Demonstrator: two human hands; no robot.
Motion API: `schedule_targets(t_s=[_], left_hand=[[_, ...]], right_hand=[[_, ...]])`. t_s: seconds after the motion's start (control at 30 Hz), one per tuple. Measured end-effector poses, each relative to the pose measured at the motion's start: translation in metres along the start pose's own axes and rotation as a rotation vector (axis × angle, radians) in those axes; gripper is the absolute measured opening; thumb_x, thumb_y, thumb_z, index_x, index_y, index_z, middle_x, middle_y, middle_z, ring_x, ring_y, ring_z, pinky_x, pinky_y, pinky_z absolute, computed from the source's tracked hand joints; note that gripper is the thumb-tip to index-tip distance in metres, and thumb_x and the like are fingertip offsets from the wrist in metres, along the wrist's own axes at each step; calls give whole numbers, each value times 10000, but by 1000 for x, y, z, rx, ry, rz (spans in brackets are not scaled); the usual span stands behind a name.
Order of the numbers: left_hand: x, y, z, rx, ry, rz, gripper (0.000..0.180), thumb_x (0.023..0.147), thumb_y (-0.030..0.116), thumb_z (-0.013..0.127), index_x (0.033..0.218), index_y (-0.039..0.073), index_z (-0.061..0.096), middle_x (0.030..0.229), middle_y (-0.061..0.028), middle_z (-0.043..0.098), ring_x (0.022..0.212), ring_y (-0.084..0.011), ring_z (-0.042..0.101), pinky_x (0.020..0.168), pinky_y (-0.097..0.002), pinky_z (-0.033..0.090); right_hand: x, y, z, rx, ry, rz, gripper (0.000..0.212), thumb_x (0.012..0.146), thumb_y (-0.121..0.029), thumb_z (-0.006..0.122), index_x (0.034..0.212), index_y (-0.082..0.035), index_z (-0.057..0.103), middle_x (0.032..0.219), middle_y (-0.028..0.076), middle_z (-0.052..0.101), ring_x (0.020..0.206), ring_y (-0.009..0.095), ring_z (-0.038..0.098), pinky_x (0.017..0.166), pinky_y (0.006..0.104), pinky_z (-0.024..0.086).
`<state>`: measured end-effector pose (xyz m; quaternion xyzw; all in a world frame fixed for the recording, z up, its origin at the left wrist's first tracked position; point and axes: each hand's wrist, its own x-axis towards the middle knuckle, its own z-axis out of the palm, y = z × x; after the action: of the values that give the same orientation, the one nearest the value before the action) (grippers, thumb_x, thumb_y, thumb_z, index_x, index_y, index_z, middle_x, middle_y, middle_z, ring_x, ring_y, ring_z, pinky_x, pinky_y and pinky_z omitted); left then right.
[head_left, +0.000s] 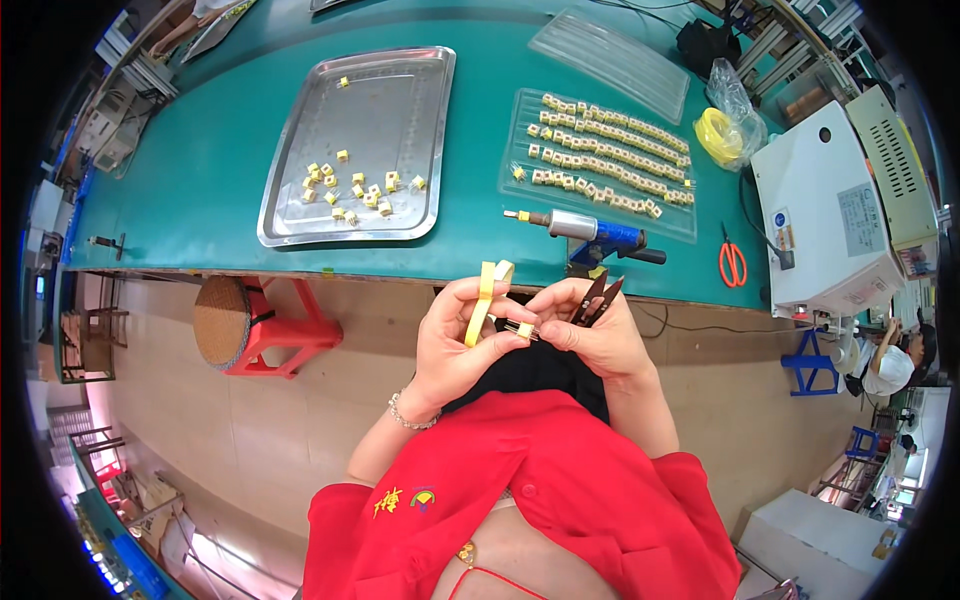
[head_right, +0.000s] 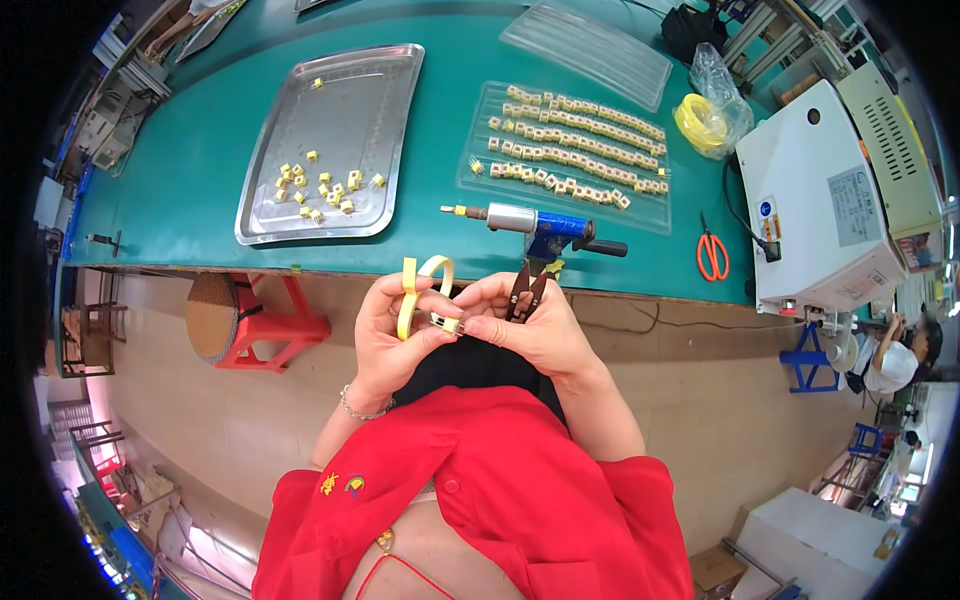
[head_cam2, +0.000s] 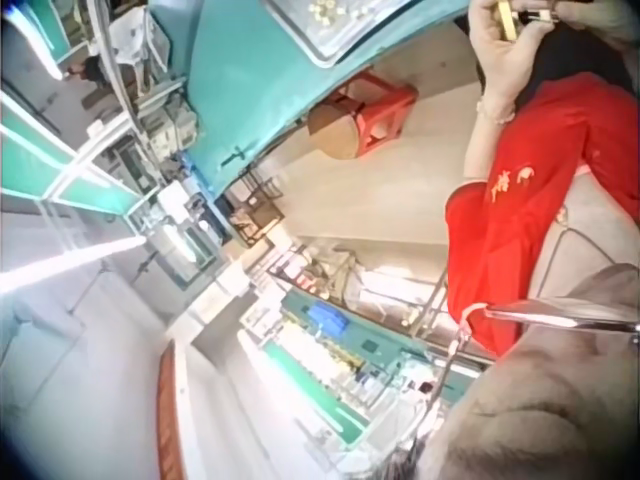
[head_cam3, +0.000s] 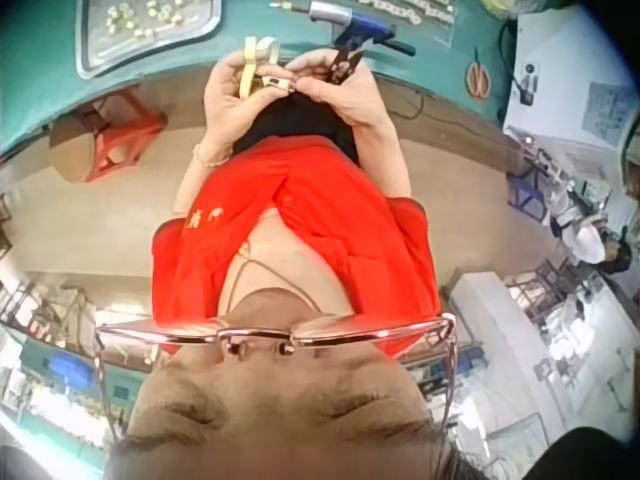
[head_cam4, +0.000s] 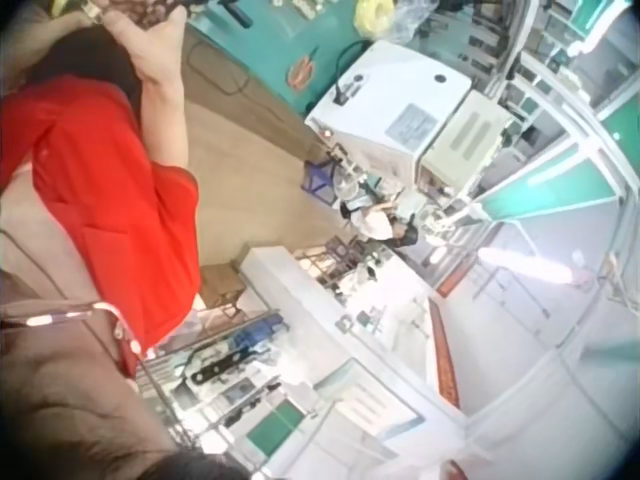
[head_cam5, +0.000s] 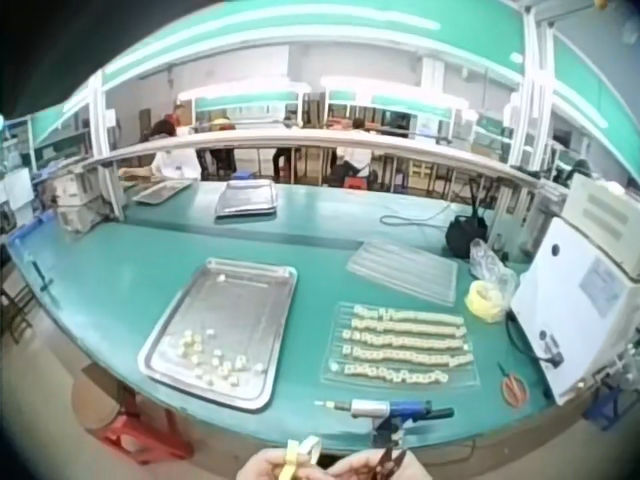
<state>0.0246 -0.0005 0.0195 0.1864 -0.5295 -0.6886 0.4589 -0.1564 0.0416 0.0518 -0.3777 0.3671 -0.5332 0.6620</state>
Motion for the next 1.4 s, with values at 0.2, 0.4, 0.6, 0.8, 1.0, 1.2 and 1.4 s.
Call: schedule_targets(t_s=[0.2, 0.4, 0.6, 0.8, 1.0, 1.2, 1.4], left_hand=[[2, 7, 3, 334, -54, 131, 415, 767, -103, 614, 1127, 4, 435, 936, -152, 624, 831, -166, 631, 676, -219, 514], [10, 11, 2, 700, -77, 419, 402, 715, -57, 676, 1063, 21, 491, 834, -90, 664, 782, -208, 651, 662, -288, 489], [12, 10, 5, 797, -27, 503, 404, 683, -43, 699, 1034, 33, 515, 809, -91, 665, 741, -247, 640, 687, -318, 486], [7, 9, 6, 726, 43, 418, 377, 692, -39, 700, 1019, 23, 522, 819, -96, 666, 759, -218, 637, 689, -304, 485], [7, 5, 6, 668, 45, 393, 357, 701, -52, 691, 1006, 23, 522, 844, -101, 666, 767, -213, 638, 696, -292, 487], [9, 6, 8, 688, 29, 459, 353, 687, -47, 704, 974, 30, 515, 836, -101, 664, 725, -229, 642, 636, -292, 498], [9, 8, 8, 719, 13, 471, 359, 680, -54, 706, 961, 35, 501, 828, -103, 661, 715, -229, 647, 620, -298, 502]], right_hand=[[0, 3, -1, 12, 29, -10, 208, 781, -40, 680, 954, 38, 593, 840, 91, 644, 760, 122, 621, 691, 232, 502], [-1, 9, -2, -9, 77, -1, 184, 772, -6, 664, 933, 34, 584, 864, 100, 634, 775, 136, 619, 707, 250, 505], [0, 13, 8, -6, 136, -63, 135, 779, 45, 615, 905, 37, 569, 889, 121, 613, 829, 173, 622, 744, 288, 517], [-4, 15, 13, 29, 202, -62, 149, 813, -43, 632, 942, 22, 594, 840, 48, 608, 713, 71, 550, 622, 203, 442], [-5, 14, 14, 99, 173, -10, 185, 806, -13, 592, 978, 46, 561, 874, 84, 588, 655, 68, 473, 540, 206, 363], [-6, 15, 15, 124, 187, -9, 172, 798, -11, 601, 963, 32, 577, 866, 55, 600, 705, 60, 519, 610, 200, 407], [-6, 12, 18, 105, 195, -31, 164, 789, 6, 595, 950, 32, 578, 906, 68, 583, 799, 108, 559, 740, 245, 457]])
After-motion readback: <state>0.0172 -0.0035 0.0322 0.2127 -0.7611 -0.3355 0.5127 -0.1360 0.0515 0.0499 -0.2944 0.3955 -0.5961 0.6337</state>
